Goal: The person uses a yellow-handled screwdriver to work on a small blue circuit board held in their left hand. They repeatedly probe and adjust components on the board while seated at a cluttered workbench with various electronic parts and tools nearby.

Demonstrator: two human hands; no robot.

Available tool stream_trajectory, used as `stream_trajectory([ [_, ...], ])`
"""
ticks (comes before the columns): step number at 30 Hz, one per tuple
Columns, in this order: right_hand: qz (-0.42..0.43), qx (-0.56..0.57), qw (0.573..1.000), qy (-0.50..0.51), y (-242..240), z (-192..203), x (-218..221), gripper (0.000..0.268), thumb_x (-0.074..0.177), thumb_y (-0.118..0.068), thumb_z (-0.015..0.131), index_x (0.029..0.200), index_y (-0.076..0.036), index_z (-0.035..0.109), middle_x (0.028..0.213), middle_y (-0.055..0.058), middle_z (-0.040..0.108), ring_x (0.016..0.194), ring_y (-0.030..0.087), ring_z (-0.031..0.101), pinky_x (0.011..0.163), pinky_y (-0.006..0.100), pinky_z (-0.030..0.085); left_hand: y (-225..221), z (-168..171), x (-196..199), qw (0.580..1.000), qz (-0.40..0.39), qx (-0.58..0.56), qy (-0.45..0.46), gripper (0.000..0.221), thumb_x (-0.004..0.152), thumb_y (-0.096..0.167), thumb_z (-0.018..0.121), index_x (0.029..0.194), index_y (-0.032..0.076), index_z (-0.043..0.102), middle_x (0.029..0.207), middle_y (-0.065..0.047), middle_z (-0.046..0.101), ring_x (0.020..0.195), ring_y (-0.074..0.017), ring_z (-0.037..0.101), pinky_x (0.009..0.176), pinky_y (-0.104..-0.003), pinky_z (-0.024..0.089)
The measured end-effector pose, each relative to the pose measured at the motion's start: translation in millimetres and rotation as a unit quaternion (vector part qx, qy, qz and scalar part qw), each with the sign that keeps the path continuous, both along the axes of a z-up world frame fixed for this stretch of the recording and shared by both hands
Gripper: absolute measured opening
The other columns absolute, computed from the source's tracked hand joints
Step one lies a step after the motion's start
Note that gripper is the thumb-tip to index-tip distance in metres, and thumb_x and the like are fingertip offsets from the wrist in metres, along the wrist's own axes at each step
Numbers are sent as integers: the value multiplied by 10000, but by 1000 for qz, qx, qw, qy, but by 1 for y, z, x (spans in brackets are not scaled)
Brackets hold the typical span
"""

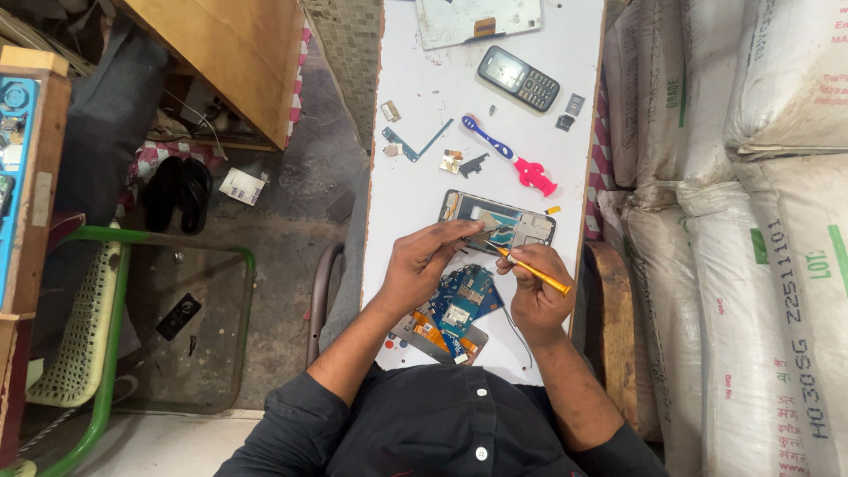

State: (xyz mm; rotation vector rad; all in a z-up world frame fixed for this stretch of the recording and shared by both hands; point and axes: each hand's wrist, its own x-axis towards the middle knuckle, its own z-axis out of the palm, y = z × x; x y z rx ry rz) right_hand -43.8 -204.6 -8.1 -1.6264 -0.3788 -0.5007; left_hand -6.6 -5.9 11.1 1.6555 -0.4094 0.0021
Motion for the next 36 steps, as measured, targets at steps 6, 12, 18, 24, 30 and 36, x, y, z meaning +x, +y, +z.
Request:
stream_trajectory([
  [6,35,10,999,9,0,-2,1,229,1069,-152,615,1236,4,632,1122,145,670,994,201,731,864,326,655,-1,-5,0,1000,2,-22,13,297,1023,-5,590,1288,85,688,1263,-84,744,1143,-179,734,975,-308,628],
  [12,40,0,999,16,3,6,2,191,1070,-65,616,1245,9,634,1145,172,678,1037,216,734,881,341,658,-2,-14,1,994,15,-48,100,286,1040,96,593,1306,9,649,1114,-132,778,966,-165,782,838,-284,653],
  [18,21,-67,997,12,4,19,3,186,1033,-9,632,1218,4,652,1111,188,713,985,215,758,838,304,644,0,-14,3,984,5,-115,139,362,1044,129,583,1373,-18,562,1082,-179,767,929,-191,783,772,-280,681],
  [24,15,-112,994,-9,5,25,5,197,997,6,665,1193,3,661,1060,170,731,939,214,746,816,290,601,0,-10,3,965,-5,-204,165,416,1048,103,571,1432,-26,478,1196,-187,700,1012,-199,748,778,-277,683],
  [30,-5,-132,991,-23,8,25,6,185,988,10,692,1172,-2,672,1055,164,732,944,213,742,809,287,593,2,-12,3,963,-9,-210,170,419,1055,99,565,1445,-24,474,1165,-180,717,1008,-190,746,782,-275,682],
  [36,-3,-126,992,-20,8,21,5,203,986,10,702,1186,-9,674,1070,162,730,943,197,734,785,275,590,2,-16,3,963,-14,-209,172,412,1058,104,565,1440,-23,479,1157,-181,727,1006,-187,749,788,-276,678],
])
